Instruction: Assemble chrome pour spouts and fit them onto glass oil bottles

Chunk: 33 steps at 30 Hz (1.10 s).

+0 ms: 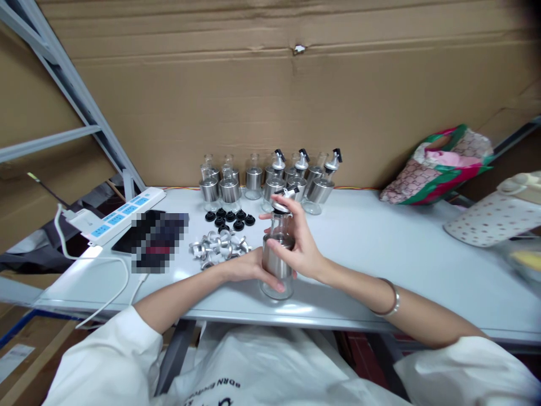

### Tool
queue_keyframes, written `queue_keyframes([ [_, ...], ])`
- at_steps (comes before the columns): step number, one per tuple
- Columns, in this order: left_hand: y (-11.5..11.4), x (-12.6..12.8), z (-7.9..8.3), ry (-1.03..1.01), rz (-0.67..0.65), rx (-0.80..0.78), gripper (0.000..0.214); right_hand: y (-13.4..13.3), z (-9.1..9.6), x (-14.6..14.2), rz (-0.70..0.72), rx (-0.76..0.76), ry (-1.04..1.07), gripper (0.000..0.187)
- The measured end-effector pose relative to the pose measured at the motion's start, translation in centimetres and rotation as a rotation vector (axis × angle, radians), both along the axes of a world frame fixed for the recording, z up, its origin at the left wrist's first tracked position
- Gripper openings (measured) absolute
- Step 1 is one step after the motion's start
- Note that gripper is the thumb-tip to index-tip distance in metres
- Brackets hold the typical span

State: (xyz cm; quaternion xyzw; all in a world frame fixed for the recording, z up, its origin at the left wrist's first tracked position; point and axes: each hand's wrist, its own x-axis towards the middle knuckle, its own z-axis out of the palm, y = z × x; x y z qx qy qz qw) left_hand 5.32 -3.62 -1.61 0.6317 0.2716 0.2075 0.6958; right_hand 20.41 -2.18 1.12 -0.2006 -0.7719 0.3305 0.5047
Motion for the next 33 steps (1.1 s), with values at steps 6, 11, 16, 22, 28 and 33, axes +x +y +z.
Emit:
queue_keyframes([
  [6,-0.1,0.5,0.2,-0.031,0.049,0.085,0.053,-0.8,-0.7,-0.5,-0.178,0.044,-0.034,0.085],
  [11,-0.1,0.7,0.0,-0.049,0.085,0.088,0.059,-1.2,-0.8,-0.5,-0.284,0.016,-0.065,0.082],
  [16,-0.2,0.5,-0.1,-0.026,0.084,0.030,0.051,-0.6,-0.5,-0.6,-0.252,-0.047,-0.051,0.075],
  [22,-0.1,0.5,-0.3,0.029,0.094,0.069,0.058,-0.6,-0.3,-0.6,-0.228,-0.059,0.003,0.068],
  [28,-0.2,0.6,0.2,0.077,0.094,0.122,0.064,-1.0,-0.2,-0.5,-0.137,-0.090,0.079,0.061],
  [33,-0.2,0.6,0.3,0.085,0.084,0.103,0.064,-0.8,-0.3,-0.7,-0.120,-0.063,0.095,0.056],
])
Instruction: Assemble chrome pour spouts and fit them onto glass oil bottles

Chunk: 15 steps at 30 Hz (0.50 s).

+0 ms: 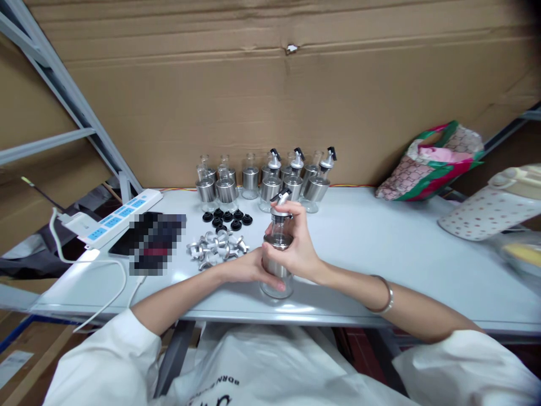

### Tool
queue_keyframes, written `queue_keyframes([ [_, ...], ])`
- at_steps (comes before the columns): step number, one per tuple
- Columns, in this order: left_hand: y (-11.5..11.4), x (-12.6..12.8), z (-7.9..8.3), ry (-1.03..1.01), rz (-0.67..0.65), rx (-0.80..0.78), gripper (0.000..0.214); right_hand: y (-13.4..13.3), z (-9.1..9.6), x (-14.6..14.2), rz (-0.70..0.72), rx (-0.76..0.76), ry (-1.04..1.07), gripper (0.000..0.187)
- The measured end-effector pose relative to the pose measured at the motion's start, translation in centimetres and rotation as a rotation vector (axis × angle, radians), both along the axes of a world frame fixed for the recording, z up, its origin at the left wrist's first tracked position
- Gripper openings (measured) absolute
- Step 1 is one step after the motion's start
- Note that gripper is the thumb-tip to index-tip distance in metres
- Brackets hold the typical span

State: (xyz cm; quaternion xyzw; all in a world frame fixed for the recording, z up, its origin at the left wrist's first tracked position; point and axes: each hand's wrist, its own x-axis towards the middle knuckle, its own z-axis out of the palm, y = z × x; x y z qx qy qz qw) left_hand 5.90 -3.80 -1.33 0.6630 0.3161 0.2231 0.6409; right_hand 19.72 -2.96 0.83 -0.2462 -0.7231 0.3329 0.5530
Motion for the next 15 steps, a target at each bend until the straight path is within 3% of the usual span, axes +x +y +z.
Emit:
queue_keyframes([
  [11,-0.11,-0.02,0.37,-0.019,0.016,0.023,0.072,-0.02,-0.06,0.03,0.029,0.052,0.017,0.053],
  [15,0.00,-0.08,-0.08,0.001,-0.014,-0.007,0.061,0.10,0.02,0.05,0.038,0.030,0.072,0.040],
])
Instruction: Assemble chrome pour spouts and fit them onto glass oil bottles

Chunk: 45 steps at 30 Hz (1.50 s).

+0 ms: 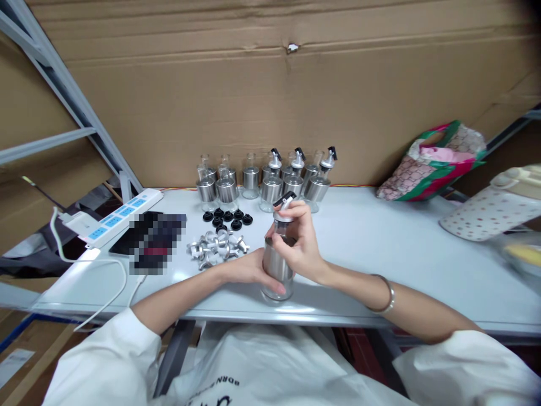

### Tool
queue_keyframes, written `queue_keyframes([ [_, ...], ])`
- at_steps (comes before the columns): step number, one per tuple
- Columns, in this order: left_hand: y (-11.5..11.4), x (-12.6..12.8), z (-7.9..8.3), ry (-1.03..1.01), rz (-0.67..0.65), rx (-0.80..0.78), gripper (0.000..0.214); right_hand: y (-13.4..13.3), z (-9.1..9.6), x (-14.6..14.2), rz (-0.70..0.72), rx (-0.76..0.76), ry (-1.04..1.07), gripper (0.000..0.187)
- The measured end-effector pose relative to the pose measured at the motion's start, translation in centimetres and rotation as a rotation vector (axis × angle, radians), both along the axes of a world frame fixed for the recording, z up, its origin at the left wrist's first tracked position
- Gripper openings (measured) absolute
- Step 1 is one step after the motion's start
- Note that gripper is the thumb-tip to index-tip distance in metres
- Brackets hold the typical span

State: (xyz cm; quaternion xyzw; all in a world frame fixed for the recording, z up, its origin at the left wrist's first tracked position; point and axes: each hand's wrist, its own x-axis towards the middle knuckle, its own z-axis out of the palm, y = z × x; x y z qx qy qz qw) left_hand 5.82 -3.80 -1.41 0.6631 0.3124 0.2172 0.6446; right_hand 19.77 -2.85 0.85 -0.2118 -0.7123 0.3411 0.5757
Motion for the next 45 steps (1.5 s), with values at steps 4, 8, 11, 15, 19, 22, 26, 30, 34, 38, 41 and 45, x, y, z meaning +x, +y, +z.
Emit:
queue_keyframes([
  [4,0.1,-0.1,-0.4,-0.042,-0.063,-0.092,0.049,0.3,-0.1,0.1,-0.063,0.002,-0.034,0.035],
  [8,0.2,-0.2,-0.5,-0.040,-0.050,-0.121,0.053,0.3,-0.4,0.1,-0.113,-0.035,-0.030,0.035],
  [11,0.2,-0.2,-0.6,-0.032,-0.030,-0.105,0.057,-0.1,-0.8,0.0,-0.035,-0.037,0.044,0.033],
  [15,0.3,-0.3,-0.6,0.002,0.014,-0.055,0.061,-0.3,-1.4,0.2,0.040,-0.066,-0.027,0.042],
  [19,0.3,-0.3,-0.6,-0.045,0.008,-0.057,0.057,-0.3,-1.3,0.3,0.068,-0.054,-0.098,0.064],
  [22,0.3,-0.4,-0.8,-0.079,0.002,-0.082,0.052,-0.4,-1.0,0.1,0.050,-0.119,-0.101,0.077],
  [26,0.4,-0.5,-1.1,-0.087,0.002,-0.122,0.055,-0.6,-0.6,-0.3,-0.013,-0.230,-0.073,0.070],
  [30,0.1,-0.2,-0.7,-0.146,0.033,-0.128,0.064,-0.6,-0.2,-0.2,-0.013,-0.206,-0.092,0.064],
  [34,0.1,0.3,-0.7,-0.241,0.045,-0.221,0.056,-0.1,1.2,0.0,-0.021,-0.111,-0.104,0.061],
  [38,0.3,0.7,-1.3,-0.344,0.126,-0.358,0.052,1.7,3.6,-0.6,-0.135,0.088,-0.055,0.066],
  [41,0.1,0.8,-1.1,-0.289,0.131,-0.323,0.051,3.9,4.9,-1.8,-0.245,0.202,-0.025,0.073],
  [45,-0.2,0.8,-0.7,-0.252,0.108,-0.289,0.044,7.7,4.3,-4.1,-0.330,0.197,-0.106,0.083],
])
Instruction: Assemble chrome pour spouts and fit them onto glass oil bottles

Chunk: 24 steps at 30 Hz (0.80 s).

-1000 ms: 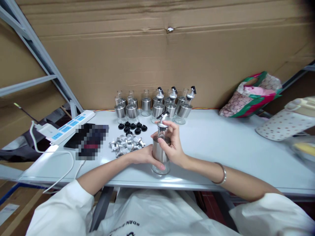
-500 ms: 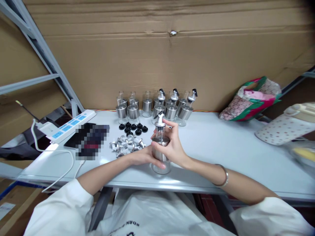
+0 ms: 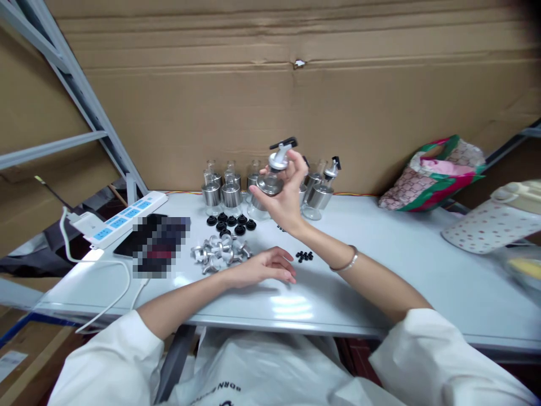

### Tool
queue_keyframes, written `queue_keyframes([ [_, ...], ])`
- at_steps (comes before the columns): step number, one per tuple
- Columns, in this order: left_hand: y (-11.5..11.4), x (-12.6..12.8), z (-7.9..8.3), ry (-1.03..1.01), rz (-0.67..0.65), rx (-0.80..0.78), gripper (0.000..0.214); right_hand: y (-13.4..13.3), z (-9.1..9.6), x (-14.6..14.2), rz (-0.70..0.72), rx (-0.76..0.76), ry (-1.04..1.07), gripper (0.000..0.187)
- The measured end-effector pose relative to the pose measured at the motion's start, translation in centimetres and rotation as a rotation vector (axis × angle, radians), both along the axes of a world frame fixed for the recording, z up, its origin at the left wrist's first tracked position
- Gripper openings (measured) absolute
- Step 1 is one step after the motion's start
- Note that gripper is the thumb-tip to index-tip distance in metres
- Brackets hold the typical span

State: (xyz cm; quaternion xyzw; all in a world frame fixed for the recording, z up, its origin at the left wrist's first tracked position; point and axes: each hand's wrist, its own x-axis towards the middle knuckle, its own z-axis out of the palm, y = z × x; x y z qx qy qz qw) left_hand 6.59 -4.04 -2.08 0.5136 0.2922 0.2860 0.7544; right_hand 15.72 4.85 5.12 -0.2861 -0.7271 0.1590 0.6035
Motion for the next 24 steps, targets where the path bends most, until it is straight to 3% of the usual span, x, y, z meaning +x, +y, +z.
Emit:
queue_keyframes([
  [5,0.0,0.1,0.0,0.013,-0.007,-0.001,0.038,4.5,-2.5,-1.9,-0.001,0.025,-0.082,0.086],
  [9,0.1,0.1,-0.2,0.013,-0.021,0.007,0.036,6.4,-4.0,-2.7,-0.068,0.007,-0.129,0.085],
  [18,0.1,0.0,-0.1,0.018,-0.033,0.015,0.033,8.1,-6.6,-3.4,-0.106,0.001,-0.232,0.087],
  [24,0.2,0.0,-0.1,0.004,-0.035,0.009,0.032,8.1,-7.0,-3.2,-0.104,0.024,-0.259,0.088],
])
